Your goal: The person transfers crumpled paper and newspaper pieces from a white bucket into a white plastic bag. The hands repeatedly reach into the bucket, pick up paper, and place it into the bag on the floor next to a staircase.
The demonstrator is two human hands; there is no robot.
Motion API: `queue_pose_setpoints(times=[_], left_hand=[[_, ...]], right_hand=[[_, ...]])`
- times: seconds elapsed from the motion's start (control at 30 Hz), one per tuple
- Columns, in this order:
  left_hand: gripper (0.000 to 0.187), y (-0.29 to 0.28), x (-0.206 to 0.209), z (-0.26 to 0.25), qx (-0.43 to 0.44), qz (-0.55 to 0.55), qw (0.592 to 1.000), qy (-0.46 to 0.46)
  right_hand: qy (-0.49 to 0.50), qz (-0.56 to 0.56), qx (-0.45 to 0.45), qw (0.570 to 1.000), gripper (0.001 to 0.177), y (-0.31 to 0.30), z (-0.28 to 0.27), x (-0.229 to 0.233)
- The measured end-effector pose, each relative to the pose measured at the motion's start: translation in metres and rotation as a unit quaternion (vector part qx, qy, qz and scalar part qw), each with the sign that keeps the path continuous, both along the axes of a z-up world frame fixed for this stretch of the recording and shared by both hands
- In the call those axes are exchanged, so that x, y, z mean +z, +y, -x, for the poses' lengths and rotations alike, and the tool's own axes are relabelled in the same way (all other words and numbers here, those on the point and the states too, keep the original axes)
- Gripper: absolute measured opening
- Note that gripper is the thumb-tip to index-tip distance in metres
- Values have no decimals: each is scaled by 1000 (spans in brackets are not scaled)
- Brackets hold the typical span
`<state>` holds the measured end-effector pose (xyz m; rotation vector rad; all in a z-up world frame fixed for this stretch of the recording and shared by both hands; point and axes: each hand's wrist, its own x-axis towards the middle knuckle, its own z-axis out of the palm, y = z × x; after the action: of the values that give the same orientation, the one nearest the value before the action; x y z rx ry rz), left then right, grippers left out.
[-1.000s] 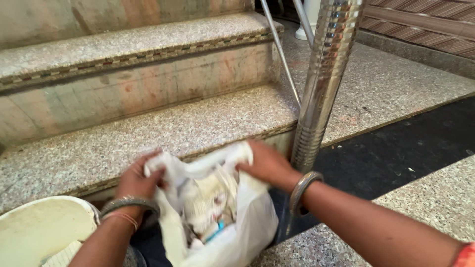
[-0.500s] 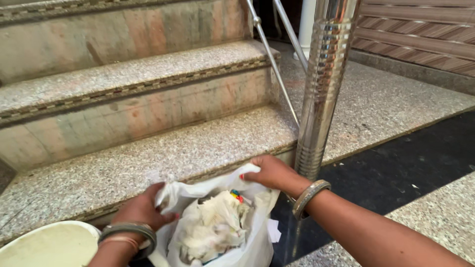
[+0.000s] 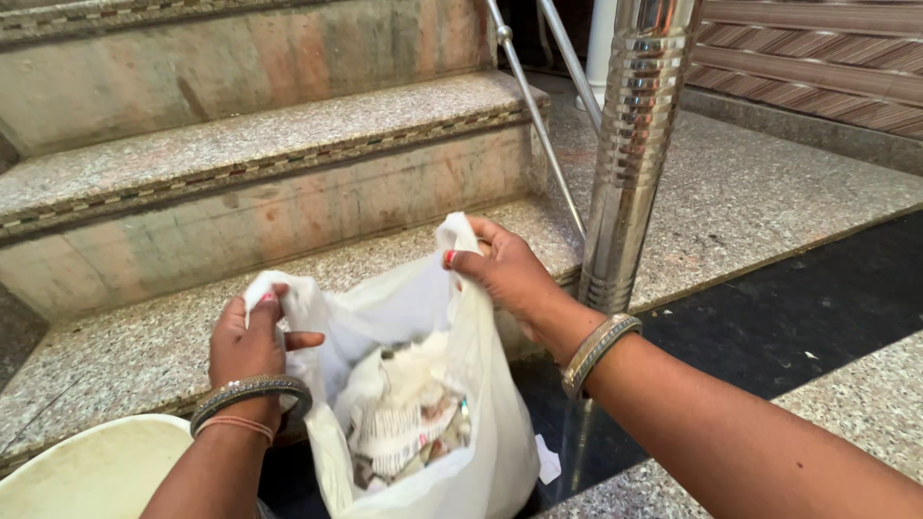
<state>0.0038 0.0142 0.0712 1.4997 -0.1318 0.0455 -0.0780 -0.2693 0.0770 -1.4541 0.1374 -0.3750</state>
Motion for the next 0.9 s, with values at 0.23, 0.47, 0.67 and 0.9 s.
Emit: queue_pose_setpoints(times=[0.23,0.47,0.67,0.9], left_hand=[[37,25,-13,0,-42,-245,968,43],[72,52,-23,-30,10,-540,841,4],[113,47,-63,-16,-39,-458,888,21],[55,66,-86,-4,-88,-147,940,295]], right_hand=[[169,152,-7,974,27,-24,13,-34],[192,210,-56,957,43,-31,16,-33],[331,167,-42,928,79,-17,35,-59],[291,-188,-14,938,46,-51,27,-132]])
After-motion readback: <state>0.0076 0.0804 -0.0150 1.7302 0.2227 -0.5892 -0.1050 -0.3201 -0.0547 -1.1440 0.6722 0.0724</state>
